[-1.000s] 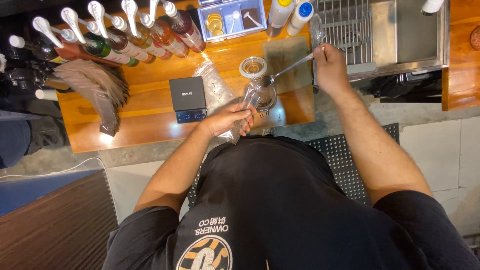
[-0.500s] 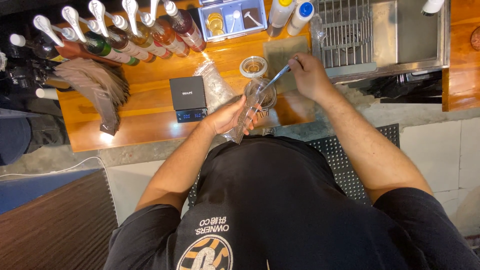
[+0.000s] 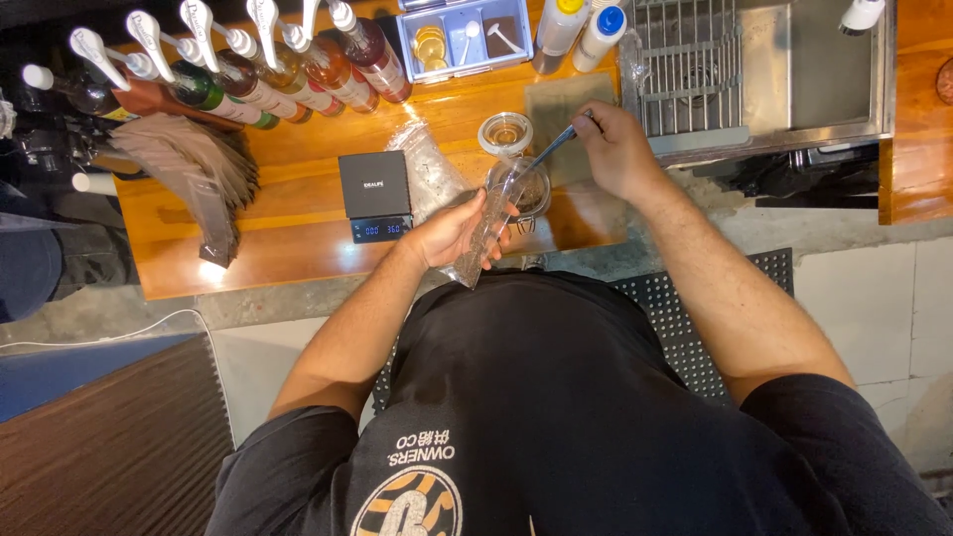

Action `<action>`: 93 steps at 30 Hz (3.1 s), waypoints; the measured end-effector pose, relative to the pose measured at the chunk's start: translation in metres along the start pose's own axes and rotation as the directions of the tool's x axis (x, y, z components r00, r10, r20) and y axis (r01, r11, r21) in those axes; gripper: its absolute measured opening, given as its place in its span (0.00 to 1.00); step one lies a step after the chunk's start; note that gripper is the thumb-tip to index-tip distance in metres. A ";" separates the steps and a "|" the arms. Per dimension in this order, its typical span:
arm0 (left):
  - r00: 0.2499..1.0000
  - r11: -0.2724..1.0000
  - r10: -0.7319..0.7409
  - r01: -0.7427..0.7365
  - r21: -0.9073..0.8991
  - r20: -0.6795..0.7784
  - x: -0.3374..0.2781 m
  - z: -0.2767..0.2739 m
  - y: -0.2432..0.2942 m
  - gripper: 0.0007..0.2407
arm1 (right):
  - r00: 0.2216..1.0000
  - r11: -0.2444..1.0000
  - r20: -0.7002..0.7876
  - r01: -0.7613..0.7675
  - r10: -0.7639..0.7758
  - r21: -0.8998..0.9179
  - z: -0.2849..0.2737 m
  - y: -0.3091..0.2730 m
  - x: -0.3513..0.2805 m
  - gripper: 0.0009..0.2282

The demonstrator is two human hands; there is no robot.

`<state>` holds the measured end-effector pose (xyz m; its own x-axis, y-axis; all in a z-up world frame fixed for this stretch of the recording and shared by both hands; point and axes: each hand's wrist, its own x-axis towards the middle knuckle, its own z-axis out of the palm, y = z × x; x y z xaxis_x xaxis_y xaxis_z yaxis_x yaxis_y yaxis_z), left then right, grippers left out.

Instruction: Measuring and bagging powdered ingredients using a spoon and a digital scale in a bar preparation area.

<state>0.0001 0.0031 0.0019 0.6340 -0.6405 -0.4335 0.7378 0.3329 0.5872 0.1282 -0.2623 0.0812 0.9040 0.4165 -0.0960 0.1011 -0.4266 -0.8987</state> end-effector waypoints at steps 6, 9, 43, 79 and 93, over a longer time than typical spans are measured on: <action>1.000 1.000 -0.006 0.006 0.001 -0.002 0.000 0.000 0.001 0.36 | 0.999 0.999 -0.001 0.032 -0.032 0.009 -0.003 0.001 0.001 0.11; 0.996 0.997 -0.071 0.069 0.033 0.053 -0.008 0.008 0.017 0.28 | 0.993 0.990 -0.004 -0.116 0.116 -0.086 -0.004 -0.024 0.001 0.09; 0.999 0.996 -0.038 0.037 0.076 0.012 -0.022 0.004 0.022 0.30 | 0.891 0.947 -0.334 -0.253 0.308 0.197 -0.012 0.019 0.004 0.15; 0.946 0.959 0.259 -0.276 0.067 0.196 0.001 0.007 0.011 0.38 | 0.852 0.850 0.132 0.519 -0.506 -0.095 0.007 -0.099 -0.020 0.04; 0.966 0.954 0.223 -0.189 -0.233 0.131 0.014 0.005 -0.004 0.10 | 0.872 0.858 0.097 0.443 -0.480 0.260 0.009 -0.096 -0.019 0.04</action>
<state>0.0050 -0.0109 -0.0036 0.7467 -0.6351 -0.1976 0.6379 0.5997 0.4832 0.0978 -0.2221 0.1659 0.6993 0.6459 0.3064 0.3795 0.0278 -0.9248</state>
